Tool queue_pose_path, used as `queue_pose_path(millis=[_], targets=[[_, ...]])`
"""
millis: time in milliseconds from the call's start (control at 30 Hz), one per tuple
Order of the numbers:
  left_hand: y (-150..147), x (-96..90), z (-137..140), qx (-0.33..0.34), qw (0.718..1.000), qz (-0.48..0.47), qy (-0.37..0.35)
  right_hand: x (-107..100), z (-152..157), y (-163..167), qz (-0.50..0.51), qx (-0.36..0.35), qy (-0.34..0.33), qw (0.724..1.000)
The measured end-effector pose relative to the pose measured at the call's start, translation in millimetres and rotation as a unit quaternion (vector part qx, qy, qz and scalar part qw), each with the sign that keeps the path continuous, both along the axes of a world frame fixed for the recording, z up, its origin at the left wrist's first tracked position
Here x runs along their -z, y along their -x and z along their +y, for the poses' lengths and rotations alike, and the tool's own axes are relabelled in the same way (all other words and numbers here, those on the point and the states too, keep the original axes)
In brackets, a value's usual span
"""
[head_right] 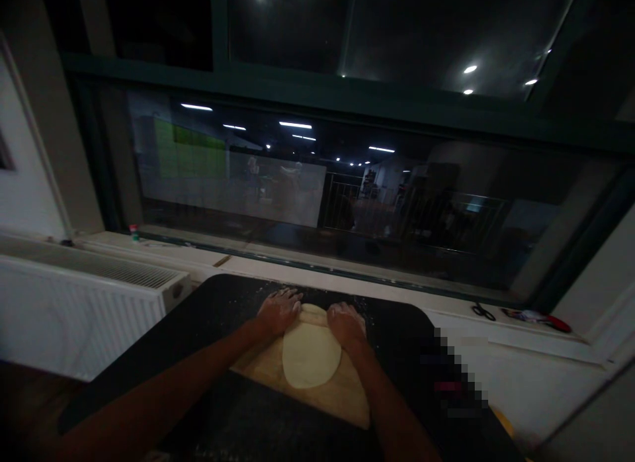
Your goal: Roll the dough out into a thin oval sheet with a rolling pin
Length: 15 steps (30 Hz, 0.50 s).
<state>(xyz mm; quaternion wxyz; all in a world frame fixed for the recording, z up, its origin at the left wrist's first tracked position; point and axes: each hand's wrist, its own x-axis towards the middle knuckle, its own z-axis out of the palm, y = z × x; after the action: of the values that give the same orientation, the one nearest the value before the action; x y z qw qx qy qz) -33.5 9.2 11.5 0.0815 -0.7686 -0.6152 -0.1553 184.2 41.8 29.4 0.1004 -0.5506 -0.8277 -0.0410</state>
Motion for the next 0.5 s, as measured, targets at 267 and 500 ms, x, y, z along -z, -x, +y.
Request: queue_pose_path(millis=[267,500], targets=[[3,13.2,-99,0.09,0.993,-0.044,-0.054,30,-101,-38,0.106,-0.042,-0.064,0.991],[0,18.1,-140,0.109,0.99,-0.083,-0.035,96,-134,-67,0.103,-0.104,-0.152,0.977]])
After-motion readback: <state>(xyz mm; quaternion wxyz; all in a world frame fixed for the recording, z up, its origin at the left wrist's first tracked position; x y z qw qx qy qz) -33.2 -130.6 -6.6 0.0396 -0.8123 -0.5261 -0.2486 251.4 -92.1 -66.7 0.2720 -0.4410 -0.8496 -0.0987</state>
